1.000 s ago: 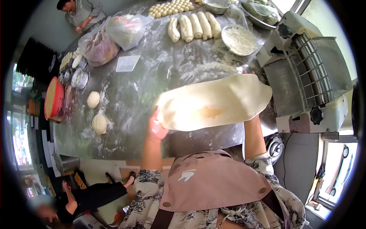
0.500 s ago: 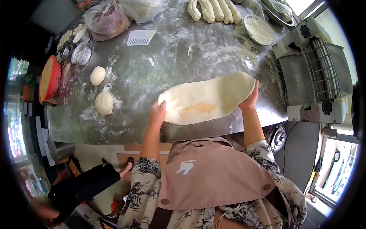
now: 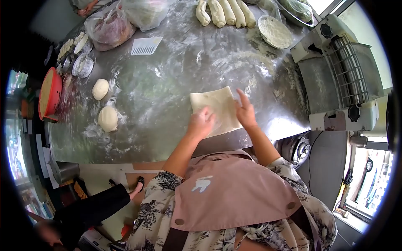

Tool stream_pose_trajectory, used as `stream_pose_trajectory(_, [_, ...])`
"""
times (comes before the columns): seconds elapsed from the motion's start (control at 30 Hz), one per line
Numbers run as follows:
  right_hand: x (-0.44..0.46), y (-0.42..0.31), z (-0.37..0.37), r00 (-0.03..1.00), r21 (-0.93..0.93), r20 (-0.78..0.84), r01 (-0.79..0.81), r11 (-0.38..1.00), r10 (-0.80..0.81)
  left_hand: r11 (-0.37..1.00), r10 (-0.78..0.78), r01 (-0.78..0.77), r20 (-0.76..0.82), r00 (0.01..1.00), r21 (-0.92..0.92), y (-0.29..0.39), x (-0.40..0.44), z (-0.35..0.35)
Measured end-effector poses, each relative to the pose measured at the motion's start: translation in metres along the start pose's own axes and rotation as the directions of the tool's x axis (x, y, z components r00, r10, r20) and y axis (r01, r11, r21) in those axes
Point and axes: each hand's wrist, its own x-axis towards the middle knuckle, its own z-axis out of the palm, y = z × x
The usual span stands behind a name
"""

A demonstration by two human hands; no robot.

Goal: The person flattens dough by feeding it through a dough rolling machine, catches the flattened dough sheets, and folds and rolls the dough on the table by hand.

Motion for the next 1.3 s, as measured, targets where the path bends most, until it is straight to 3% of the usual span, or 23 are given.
stream_pose_trajectory(0.03, [0.006, 0.015, -0.012, 0.998, 0.058, -0.057, -0.022, 0.998, 0.026, 1.0, -0.01, 0.011, -0.021, 1.0, 0.012, 0.001, 0.004, -0.001])
stream_pose_trajectory(0.13, [0.012, 0.028, -0.044, 0.978, 0.082, -0.129, -0.151, 0.985, 0.161, 0.946, 0.244, -0.187, -0.2, 0.949, 0.266, 0.013, 0.02, -0.008])
stream_pose_trajectory(0.17, [0.012, 0.026, -0.053, 0.971, 0.066, -0.124, -0.195, 0.978, 0.202, 0.914, 0.353, -0.296, -0.18, 0.918, 0.277, 0.005, 0.037, -0.006])
stream_pose_trajectory(0.23, [0.016, 0.04, -0.067, 0.96, 0.046, -0.142, -0.237, 0.97, 0.241, 0.844, 0.403, -0.355, -0.039, 0.914, 0.402, 0.009, 0.056, -0.007])
stream_pose_trajectory(0.3, [0.024, 0.059, -0.084, 0.97, -0.082, -0.164, -0.196, 0.977, 0.181, 0.783, 0.409, -0.408, 0.105, 0.907, 0.469, 0.011, 0.074, -0.007])
stream_pose_trajectory(0.4, [0.039, 0.069, -0.109, 0.98, -0.292, -0.182, -0.136, 0.947, 0.085, 0.826, 0.22, -0.323, 0.263, 0.939, 0.462, 0.03, 0.085, -0.017])
stream_pose_trajectory(0.43, [0.044, 0.073, -0.116, 0.982, -0.366, -0.179, -0.115, 0.923, 0.051, 0.901, 0.083, -0.189, 0.274, 0.958, 0.39, 0.032, 0.09, -0.017])
stream_pose_trajectory(0.53, [0.067, 0.09, -0.12, 0.987, -0.581, -0.09, 0.053, 0.812, -0.13, 0.866, -0.218, -0.047, 0.46, 0.861, 0.498, 0.05, 0.103, -0.024])
stream_pose_trajectory(0.57, [0.076, 0.094, -0.118, 0.988, -0.622, -0.096, 0.037, 0.782, -0.123, 0.846, -0.156, -0.126, 0.467, 0.87, 0.518, 0.058, 0.101, -0.026])
stream_pose_trajectory(0.63, [0.096, 0.086, -0.105, 0.989, -0.694, -0.096, 0.017, 0.72, -0.116, 0.805, 0.195, -0.364, 0.371, 0.908, 0.468, 0.031, 0.098, -0.012])
stream_pose_trajectory(0.7, [0.117, 0.072, -0.086, 0.992, -0.724, -0.02, 0.069, 0.686, -0.121, 0.713, 0.536, -0.574, 0.215, 0.817, 0.403, 0.024, 0.09, -0.01])
stream_pose_trajectory(0.77, [0.135, 0.062, -0.061, 0.976, -0.694, 0.036, 0.18, 0.697, -0.216, 0.819, 0.391, -0.45, 0.228, 0.892, 0.355, 0.019, 0.081, -0.004])
stream_pose_trajectory(0.9, [0.198, 0.05, -0.005, 0.977, -0.754, -0.078, 0.072, 0.653, -0.199, 0.909, 0.201, -0.272, 0.239, 0.95, 0.316, 0.03, 0.073, -0.011])
stream_pose_trajectory(1.0, [0.216, 0.022, 0.027, 0.974, -0.751, 0.09, 0.205, 0.628, -0.209, 0.928, 0.125, -0.177, 0.174, 0.977, 0.329, 0.013, 0.06, -0.013])
stream_pose_trajectory(1.03, [0.21, 0.009, 0.038, 0.949, -0.706, 0.242, 0.315, 0.634, -0.202, 0.934, 0.081, -0.125, 0.142, 0.987, 0.334, 0.008, 0.054, -0.017])
stream_pose_trajectory(1.07, [0.201, 0.0, 0.049, 0.873, -0.636, 0.41, 0.481, 0.604, -0.263, 0.94, 0.037, -0.073, 0.113, 0.993, 0.332, 0.003, 0.046, -0.017])
stream_pose_trajectory(1.1, [0.189, -0.006, 0.059, 0.765, -0.538, 0.563, 0.626, 0.565, -0.313, 0.949, 0.028, -0.02, -0.019, 0.999, 0.314, -0.016, 0.033, -0.016])
stream_pose_trajectory(1.17, [0.158, -0.005, 0.059, 0.53, -0.313, 0.756, 0.808, 0.499, -0.384, 0.932, -0.194, 0.238, -0.18, 0.964, 0.274, -0.037, 0.001, -0.032])
stream_pose_trajectory(1.23, [0.131, 0.001, 0.038, 0.315, -0.102, 0.842, 0.891, 0.443, -0.439, 0.88, -0.37, 0.453, -0.392, 0.842, 0.142, -0.054, -0.027, -0.044])
stream_pose_trajectory(1.3, [0.116, 0.012, 0.001, 0.22, -0.009, 0.872, 0.9, 0.436, -0.436, 0.822, -0.505, 0.562, -0.574, 0.644, -0.093, -0.063, -0.05, -0.049])
